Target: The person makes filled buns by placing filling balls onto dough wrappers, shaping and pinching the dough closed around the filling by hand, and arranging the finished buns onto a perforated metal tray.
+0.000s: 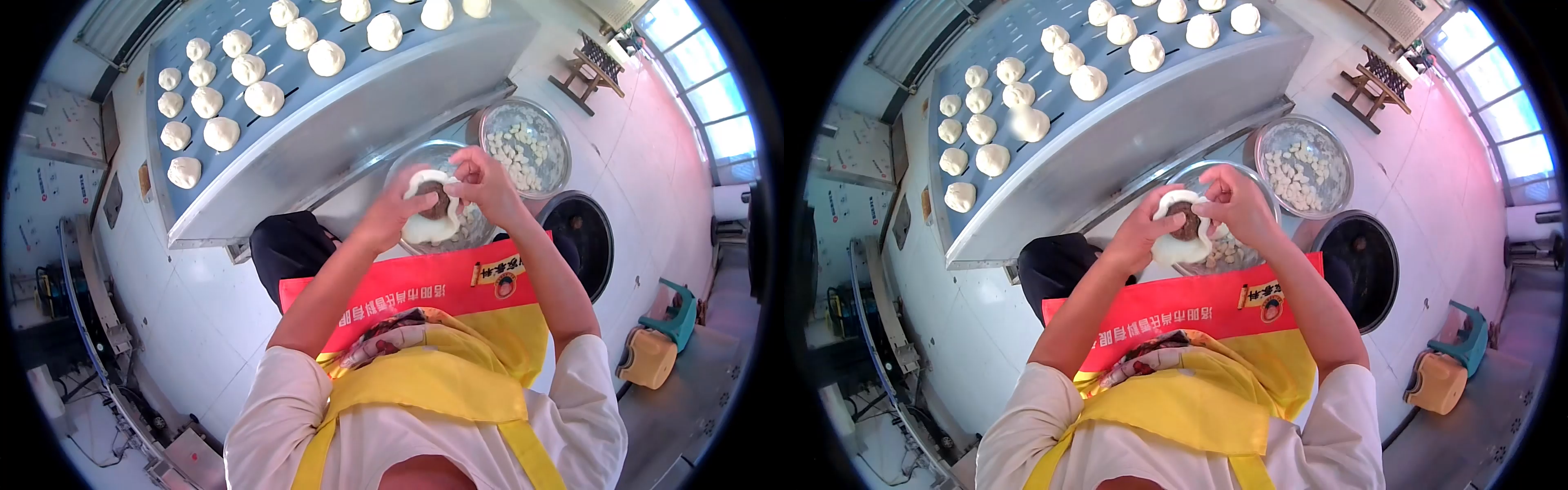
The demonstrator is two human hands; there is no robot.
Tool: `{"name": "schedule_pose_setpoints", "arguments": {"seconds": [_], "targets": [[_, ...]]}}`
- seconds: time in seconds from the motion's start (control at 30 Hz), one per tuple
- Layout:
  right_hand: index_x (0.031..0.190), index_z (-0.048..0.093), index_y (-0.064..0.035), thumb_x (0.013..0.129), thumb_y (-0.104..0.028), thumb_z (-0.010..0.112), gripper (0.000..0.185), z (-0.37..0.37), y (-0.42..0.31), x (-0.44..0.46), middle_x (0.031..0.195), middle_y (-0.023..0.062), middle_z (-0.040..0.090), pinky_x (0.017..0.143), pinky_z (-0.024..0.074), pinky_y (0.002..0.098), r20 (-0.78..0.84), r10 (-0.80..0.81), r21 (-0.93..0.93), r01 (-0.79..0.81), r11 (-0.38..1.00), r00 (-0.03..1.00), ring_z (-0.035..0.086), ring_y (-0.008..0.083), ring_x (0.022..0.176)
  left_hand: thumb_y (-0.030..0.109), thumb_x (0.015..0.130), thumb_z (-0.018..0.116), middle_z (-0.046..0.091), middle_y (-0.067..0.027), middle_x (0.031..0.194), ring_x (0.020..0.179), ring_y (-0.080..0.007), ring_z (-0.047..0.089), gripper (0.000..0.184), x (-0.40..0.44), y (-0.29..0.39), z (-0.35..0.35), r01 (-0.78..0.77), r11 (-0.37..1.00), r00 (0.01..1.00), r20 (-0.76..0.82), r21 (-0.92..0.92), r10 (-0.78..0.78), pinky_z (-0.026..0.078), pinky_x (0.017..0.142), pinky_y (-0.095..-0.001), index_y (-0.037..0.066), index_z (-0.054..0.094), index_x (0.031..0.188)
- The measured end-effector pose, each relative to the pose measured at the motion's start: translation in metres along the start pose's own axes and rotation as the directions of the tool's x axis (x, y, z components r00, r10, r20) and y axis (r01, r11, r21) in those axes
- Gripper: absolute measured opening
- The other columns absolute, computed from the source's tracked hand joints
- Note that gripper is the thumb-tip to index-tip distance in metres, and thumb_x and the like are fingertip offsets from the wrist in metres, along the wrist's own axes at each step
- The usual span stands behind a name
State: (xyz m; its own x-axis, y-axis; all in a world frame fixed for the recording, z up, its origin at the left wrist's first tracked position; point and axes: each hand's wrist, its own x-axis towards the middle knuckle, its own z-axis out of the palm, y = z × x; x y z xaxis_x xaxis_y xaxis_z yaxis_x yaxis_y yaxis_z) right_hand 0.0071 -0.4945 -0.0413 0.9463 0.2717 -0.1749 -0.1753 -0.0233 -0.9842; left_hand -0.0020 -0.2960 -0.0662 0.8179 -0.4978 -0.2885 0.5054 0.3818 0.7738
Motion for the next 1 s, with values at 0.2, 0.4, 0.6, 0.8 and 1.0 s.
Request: {"name": "schedule_pose_setpoints", "arguments": {"seconds": [0.2, 0.4, 0.6, 0.8, 1.0], "targets": [[0.085, 0.062, -0.0012, 0.08, -0.003, 0.069, 0.009, 0.002, 0.0, 0.002, 0.076, 0.0034, 0.056, 0.053, 0.0519, 0.0246, 0.085, -0.003, -0.155, 0.016, 0.988, 0.996, 0.058, 0.0099, 0.066, 0.02, 0.082, 0.069, 0.059, -0.0084, 0.109, 0.099, -0.0153, 0.057, 0.044, -0.001, -0.001, -0.005, -0.016, 0.983, 0.999, -0.026, 0.18, 0.021, 0.048, 0.084, -0.0297, 0.002, 0.054, 0.12], [0.085, 0.062, -0.0001, 0.08, -0.001, 0.069, 0.009, 0.004, 0.007, -0.002, 0.073, 0.0026, 0.055, 0.053, 0.0509, 0.0243, 0.055, -0.091, -0.231, 0.101, 0.968, 0.994, 0.057, 0.0095, 0.065, 0.025, 0.081, 0.069, 0.063, -0.0062, 0.098, 0.09, -0.0141, 0.06, 0.04, 0.006, 0.01, -0.013, 0.023, 0.953, 0.992, 0.113, 0.303, -0.06, 0.048, 0.08, -0.0301, 0.001, 0.06, 0.112], [0.086, 0.062, 0.0002, 0.079, -0.001, 0.069, 0.009, 0.01, 0.01, 0.0, 0.074, 0.0028, 0.055, 0.053, 0.0517, 0.0243, -0.038, 0.076, -0.149, -0.081, 0.985, 0.996, 0.056, 0.0093, 0.064, 0.023, 0.08, 0.07, 0.067, -0.0071, 0.092, 0.084, -0.0139, 0.061, 0.035, 0.008, -0.005, -0.016, -0.029, 0.859, 0.982, -0.148, 0.512, 0.121, 0.049, 0.078, -0.0298, 0.002, 0.065, 0.108], [0.087, 0.062, 0.0009, 0.079, 0.0, 0.068, 0.01, 0.006, 0.023, 0.003, 0.078, 0.0042, 0.057, 0.051, 0.0517, 0.0229, 0.084, -0.209, -0.283, 0.225, 0.932, 0.974, 0.056, 0.0101, 0.06, 0.025, 0.081, 0.068, 0.067, -0.01, 0.102, 0.091, -0.0147, 0.061, 0.04, 0.008, 0.0, -0.023, -0.043, 0.76, 0.994, -0.049, 0.649, 0.098, 0.047, 0.082, -0.0292, 0.004, 0.064, 0.114], [0.089, 0.061, 0.0023, 0.079, -0.001, 0.069, 0.013, 0.005, 0.016, -0.001, 0.084, 0.0062, 0.056, 0.049, 0.0504, 0.0237, -0.089, -0.004, -0.139, -0.008, 0.99, 0.996, 0.06, 0.0125, 0.063, 0.019, 0.082, 0.07, 0.061, -0.0084, 0.116, 0.103, -0.0171, 0.058, 0.054, 0.016, 0.009, -0.032, -0.042, 0.827, 0.999, 0.014, 0.56, 0.041, 0.046, 0.09, -0.0307, 0.005, 0.052, 0.13]]}}
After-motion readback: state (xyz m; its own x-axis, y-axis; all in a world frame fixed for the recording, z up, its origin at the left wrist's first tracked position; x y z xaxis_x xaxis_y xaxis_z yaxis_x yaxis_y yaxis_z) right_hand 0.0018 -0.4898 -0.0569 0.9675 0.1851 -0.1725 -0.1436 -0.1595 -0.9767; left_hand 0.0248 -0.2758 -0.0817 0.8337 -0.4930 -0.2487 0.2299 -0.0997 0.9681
